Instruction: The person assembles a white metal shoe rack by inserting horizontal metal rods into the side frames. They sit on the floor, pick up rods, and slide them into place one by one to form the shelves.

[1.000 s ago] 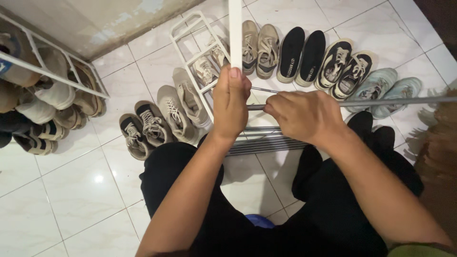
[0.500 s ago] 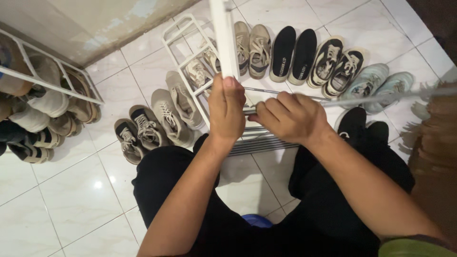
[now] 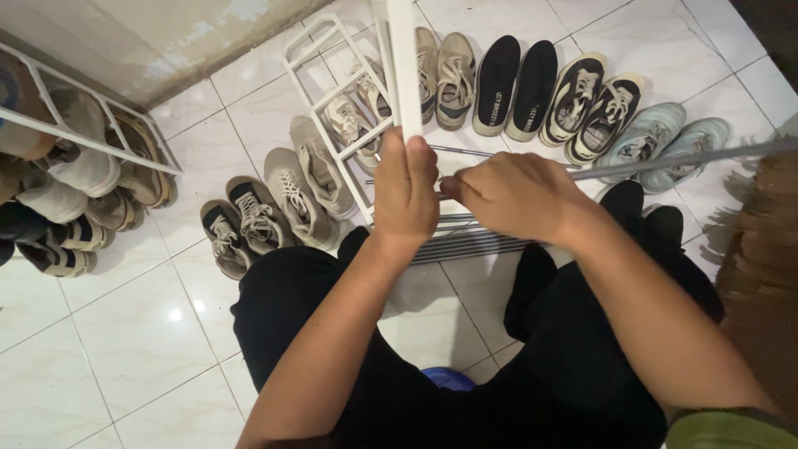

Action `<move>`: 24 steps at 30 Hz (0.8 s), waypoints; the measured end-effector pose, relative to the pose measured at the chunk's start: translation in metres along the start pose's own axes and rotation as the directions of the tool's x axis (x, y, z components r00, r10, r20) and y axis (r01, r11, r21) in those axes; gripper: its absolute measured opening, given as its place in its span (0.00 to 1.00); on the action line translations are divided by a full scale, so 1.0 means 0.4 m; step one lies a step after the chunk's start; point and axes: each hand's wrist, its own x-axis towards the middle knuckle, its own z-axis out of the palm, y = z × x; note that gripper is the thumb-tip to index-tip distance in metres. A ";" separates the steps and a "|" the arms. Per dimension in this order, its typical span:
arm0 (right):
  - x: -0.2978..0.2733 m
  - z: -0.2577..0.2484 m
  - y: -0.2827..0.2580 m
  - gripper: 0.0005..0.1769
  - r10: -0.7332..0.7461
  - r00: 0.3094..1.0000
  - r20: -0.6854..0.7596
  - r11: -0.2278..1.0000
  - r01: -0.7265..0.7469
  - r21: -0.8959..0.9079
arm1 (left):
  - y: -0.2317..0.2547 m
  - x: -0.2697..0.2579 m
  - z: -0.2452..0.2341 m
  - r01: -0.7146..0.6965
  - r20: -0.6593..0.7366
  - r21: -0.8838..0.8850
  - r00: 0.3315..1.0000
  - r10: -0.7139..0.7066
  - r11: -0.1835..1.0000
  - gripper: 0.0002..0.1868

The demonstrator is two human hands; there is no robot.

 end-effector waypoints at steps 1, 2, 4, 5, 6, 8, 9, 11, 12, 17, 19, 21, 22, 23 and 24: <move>0.000 -0.004 0.002 0.19 -0.034 0.999 0.005 0.997 0.034 0.069 | 0.003 -0.005 0.001 -0.030 0.017 0.021 0.999 0.030 0.999 0.21; -0.001 -0.006 0.006 0.17 -0.069 0.998 0.007 0.988 0.068 0.137 | 0.005 -0.007 0.000 -0.065 0.020 0.052 0.998 0.064 0.997 0.21; -0.004 0.002 0.016 0.15 -0.111 0.993 -0.035 0.982 0.115 0.148 | 0.007 -0.007 0.000 -0.134 0.028 0.109 0.991 0.132 0.985 0.22; -0.009 0.015 0.016 0.16 -0.120 0.990 -0.072 0.988 0.126 0.093 | 0.007 -0.008 -0.001 -0.127 0.019 0.107 0.992 0.125 0.986 0.21; -0.015 0.026 0.020 0.17 -0.131 0.986 -0.108 0.990 0.135 0.038 | 0.005 -0.008 -0.002 -0.119 0.011 0.104 0.993 0.119 0.987 0.21; -0.021 0.039 0.032 0.14 -0.398 0.843 -0.361 0.917 0.355 -0.182 | 0.001 -0.004 0.002 -0.078 -0.023 -0.004 0.997 0.078 0.997 0.21; -0.024 0.043 0.040 0.13 -0.527 0.721 -0.450 0.850 0.427 -0.310 | 0.000 -0.003 0.006 -0.044 -0.045 -0.111 0.998 0.039 0.993 0.20; -0.019 0.033 0.064 0.06 -0.697 0.556 -0.453 0.704 0.409 -0.581 | -0.004 0.001 0.012 0.016 -0.070 -0.267 0.997 -0.036 0.964 0.20; -0.017 0.029 0.072 0.03 -0.774 0.469 -0.425 0.610 0.372 -0.700 | -0.006 0.006 0.013 0.042 -0.074 -0.317 0.995 -0.069 0.948 0.19; -0.006 0.039 0.063 0.08 -0.806 0.441 -0.395 0.542 0.279 -0.793 | -0.014 0.011 0.002 0.179 -0.013 -0.469 0.978 -0.210 0.865 0.18; -0.005 0.045 0.053 0.11 -0.753 0.532 -0.387 0.603 0.323 -0.730 | -0.020 0.008 0.002 0.207 0.001 -0.438 0.973 -0.230 0.875 0.18; -0.011 0.047 0.039 0.15 -0.665 0.647 -0.373 0.704 0.378 -0.601 | -0.025 0.001 0.004 0.192 -0.015 -0.385 0.977 -0.214 0.903 0.18; -0.016 0.045 0.031 0.15 -0.541 0.773 -0.333 0.802 0.354 -0.480 | -0.026 -0.004 0.005 0.183 -0.025 -0.358 0.978 -0.206 0.915 0.18; -0.018 0.041 0.020 0.15 -0.408 0.872 -0.271 0.884 0.303 -0.355 | -0.026 -0.008 0.004 0.187 -0.023 -0.318 0.978 -0.205 0.929 0.17; -0.018 0.035 0.009 0.17 -0.272 0.944 -0.185 0.946 0.227 -0.231 | -0.024 -0.015 0.005 0.191 -0.021 -0.277 0.979 -0.205 0.942 0.17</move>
